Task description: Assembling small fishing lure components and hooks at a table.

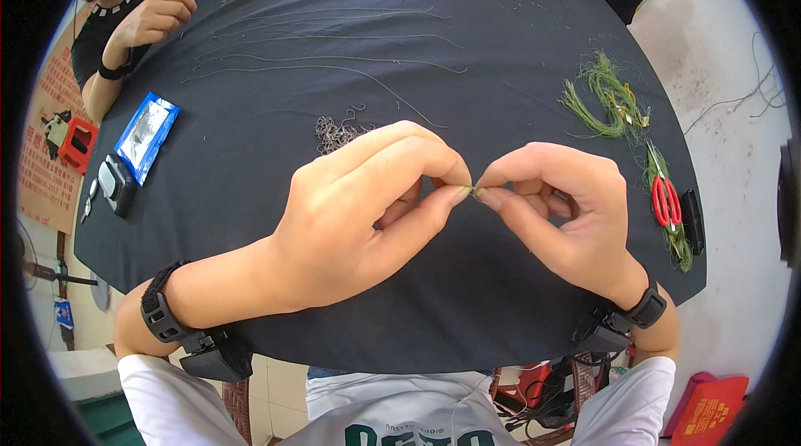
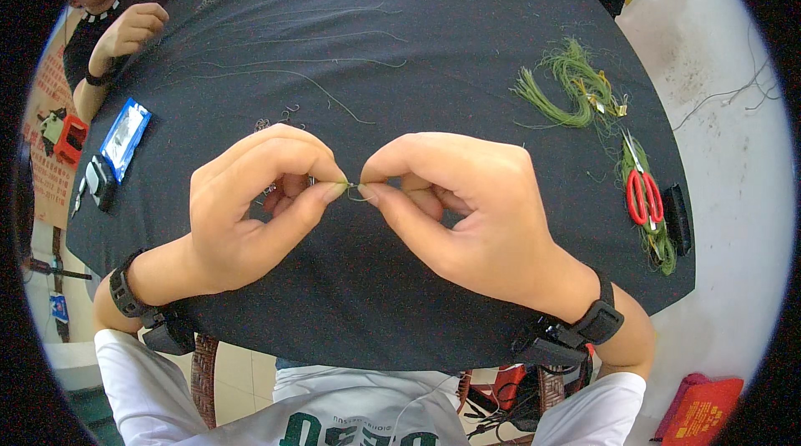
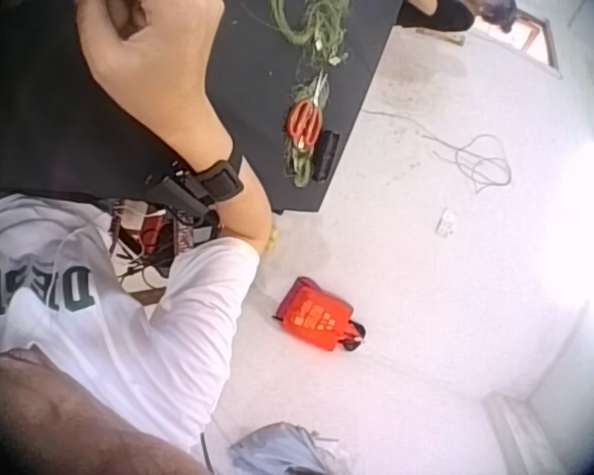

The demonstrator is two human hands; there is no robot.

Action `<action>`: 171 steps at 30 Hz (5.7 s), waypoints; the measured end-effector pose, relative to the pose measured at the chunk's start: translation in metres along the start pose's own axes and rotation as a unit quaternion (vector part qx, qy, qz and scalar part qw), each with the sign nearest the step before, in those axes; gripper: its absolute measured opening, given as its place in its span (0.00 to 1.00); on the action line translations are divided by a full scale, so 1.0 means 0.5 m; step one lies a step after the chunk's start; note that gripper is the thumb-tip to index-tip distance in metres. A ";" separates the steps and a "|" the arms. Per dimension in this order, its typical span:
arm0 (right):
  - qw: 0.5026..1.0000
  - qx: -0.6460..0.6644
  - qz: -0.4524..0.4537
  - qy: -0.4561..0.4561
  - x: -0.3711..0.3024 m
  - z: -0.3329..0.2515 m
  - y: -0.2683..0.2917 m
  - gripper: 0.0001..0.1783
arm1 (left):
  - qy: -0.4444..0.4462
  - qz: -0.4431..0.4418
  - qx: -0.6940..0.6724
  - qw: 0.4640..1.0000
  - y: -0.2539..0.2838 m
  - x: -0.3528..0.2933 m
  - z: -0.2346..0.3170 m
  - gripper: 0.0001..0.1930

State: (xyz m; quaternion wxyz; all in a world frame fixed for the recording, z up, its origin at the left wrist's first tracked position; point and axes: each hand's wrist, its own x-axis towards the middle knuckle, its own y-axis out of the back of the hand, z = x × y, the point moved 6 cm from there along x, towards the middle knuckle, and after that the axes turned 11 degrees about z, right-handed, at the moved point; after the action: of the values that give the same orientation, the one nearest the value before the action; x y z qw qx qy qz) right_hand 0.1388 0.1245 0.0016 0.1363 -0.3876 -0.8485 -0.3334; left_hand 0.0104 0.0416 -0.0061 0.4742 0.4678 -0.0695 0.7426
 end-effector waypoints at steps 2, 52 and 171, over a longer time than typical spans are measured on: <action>1.000 -0.023 0.001 0.015 0.001 -0.001 0.002 0.05 | 0.006 -0.001 -0.001 1.000 0.000 -0.001 -0.001 0.07; 0.988 -0.086 -0.005 0.127 0.003 -0.035 0.009 0.08 | 0.052 -0.014 -0.007 0.999 -0.004 -0.003 -0.017 0.06; 0.978 -0.125 0.064 0.154 0.008 -0.032 0.012 0.08 | 0.014 -0.029 -0.051 0.998 -0.004 -0.005 0.007 0.08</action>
State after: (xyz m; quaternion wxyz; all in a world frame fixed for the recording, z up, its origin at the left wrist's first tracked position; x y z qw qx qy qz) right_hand 0.1401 0.1191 0.0181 0.2368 -0.3994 -0.7426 -0.4827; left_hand 0.0145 0.0390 -0.0068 0.5195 0.4342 -0.0866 0.7308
